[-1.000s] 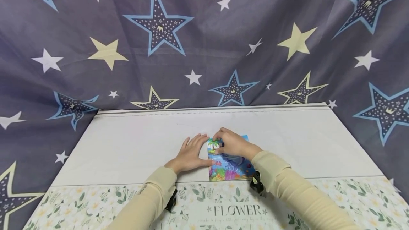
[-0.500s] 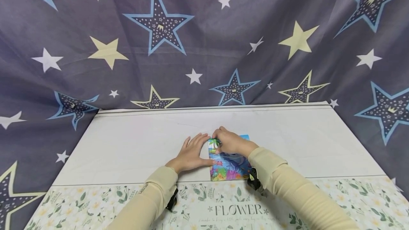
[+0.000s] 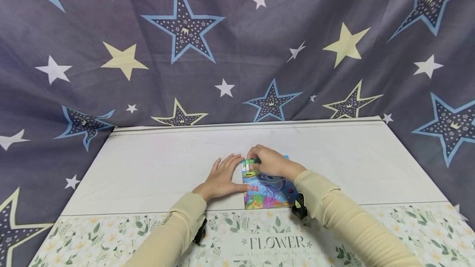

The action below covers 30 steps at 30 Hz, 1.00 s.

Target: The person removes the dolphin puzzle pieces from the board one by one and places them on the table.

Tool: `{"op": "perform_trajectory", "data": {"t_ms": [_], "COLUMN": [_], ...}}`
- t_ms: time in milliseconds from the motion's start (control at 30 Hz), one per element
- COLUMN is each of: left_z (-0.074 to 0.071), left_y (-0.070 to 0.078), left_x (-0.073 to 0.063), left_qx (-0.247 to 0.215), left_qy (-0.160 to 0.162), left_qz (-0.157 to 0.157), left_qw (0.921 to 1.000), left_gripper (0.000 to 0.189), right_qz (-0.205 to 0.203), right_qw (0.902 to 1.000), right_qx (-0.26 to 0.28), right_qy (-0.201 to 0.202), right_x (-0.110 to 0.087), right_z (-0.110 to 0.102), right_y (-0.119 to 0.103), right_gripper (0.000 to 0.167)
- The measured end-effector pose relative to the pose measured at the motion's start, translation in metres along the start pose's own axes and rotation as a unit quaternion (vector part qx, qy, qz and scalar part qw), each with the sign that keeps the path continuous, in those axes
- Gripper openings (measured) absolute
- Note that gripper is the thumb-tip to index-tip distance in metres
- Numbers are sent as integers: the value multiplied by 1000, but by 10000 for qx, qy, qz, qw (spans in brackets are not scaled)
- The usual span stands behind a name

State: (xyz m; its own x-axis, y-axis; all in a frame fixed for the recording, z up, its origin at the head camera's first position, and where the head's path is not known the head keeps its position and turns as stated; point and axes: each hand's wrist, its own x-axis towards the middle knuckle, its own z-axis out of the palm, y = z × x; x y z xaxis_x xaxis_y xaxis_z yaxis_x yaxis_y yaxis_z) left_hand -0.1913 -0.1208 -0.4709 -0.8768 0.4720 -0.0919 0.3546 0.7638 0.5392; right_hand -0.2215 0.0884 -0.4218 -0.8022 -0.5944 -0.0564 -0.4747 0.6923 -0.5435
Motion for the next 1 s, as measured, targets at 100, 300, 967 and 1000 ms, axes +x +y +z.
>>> {"op": "perform_trajectory", "data": {"t_ms": [100, 300, 967, 1000], "left_z": [-2, -3, 3, 3], "left_y": [2, 3, -2, -2], "left_x": [-1, -3, 0, 0], "left_qx": [-23, 33, 105, 116], "left_qy": [45, 80, 176, 167], "left_qz": [37, 74, 87, 79], "left_qw": [10000, 9999, 9998, 9998], "left_gripper": [101, 99, 101, 101], "right_qz": [-124, -262, 278, 318], "right_qw": [9993, 9937, 9882, 9877], "right_qx": [333, 1068, 880, 857], "right_qy": [123, 212, 1222, 1269], "right_x": [-1, -3, -31, -32], "right_z": [-4, -10, -41, -42], "right_y": [3, 9, 59, 63], "right_gripper": [13, 8, 9, 10]}}
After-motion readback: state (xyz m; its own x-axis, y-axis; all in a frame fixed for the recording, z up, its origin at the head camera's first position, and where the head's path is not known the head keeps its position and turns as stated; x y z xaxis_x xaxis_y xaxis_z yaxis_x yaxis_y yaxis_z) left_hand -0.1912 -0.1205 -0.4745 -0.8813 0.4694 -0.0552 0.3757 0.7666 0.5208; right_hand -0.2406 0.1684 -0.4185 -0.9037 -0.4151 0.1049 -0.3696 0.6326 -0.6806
